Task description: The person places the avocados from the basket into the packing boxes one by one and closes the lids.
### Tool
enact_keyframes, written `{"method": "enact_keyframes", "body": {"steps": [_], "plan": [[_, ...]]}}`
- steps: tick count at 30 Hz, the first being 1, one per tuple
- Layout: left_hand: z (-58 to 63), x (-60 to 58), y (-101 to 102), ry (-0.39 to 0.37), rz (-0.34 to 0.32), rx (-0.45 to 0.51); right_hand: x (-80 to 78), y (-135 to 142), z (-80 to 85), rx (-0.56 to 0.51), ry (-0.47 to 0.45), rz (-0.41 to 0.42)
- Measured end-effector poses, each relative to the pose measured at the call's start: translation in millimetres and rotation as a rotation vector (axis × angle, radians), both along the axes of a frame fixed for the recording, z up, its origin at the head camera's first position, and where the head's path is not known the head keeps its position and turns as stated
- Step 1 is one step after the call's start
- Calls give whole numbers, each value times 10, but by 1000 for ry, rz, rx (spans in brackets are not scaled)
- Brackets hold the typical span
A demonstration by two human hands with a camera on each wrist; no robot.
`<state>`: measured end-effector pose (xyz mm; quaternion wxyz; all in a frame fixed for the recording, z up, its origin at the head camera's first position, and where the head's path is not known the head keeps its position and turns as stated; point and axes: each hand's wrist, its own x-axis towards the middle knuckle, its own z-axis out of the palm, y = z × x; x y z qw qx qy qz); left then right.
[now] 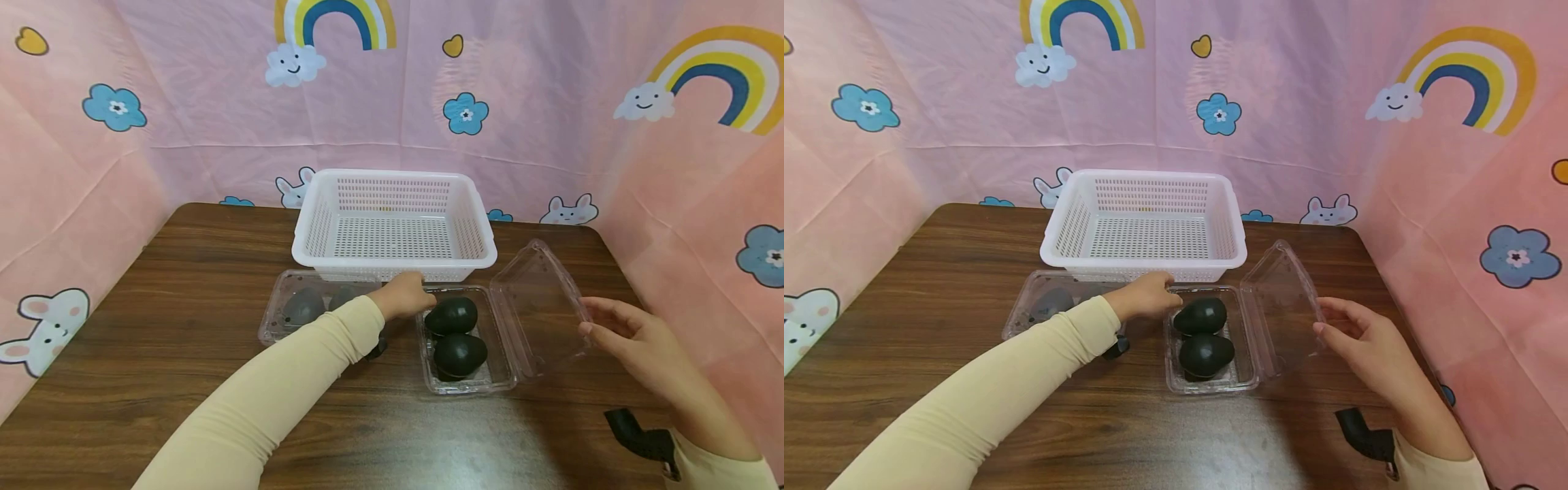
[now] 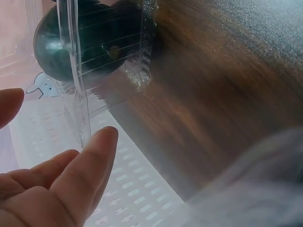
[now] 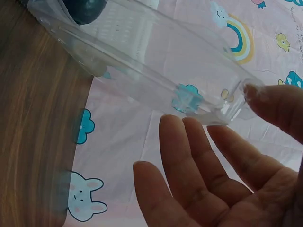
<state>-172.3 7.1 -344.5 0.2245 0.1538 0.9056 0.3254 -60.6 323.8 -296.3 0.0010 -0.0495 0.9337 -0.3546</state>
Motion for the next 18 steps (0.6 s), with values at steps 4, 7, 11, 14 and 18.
{"method": "enact_keyframes", "body": {"steps": [4,7,11,14,18], "plan": [[-11,3,-10,-30,20,33,-23,19,1,-25,39,20],[-15,4,-10,-38,30,38,-39,35,5,-41,46,33],[-14,1,-7,-27,35,25,-52,57,15,-46,50,52],[-9,-1,-6,-21,34,20,-57,64,27,-43,49,64],[0,-10,-5,-17,36,17,-63,58,50,-23,41,70]]}}
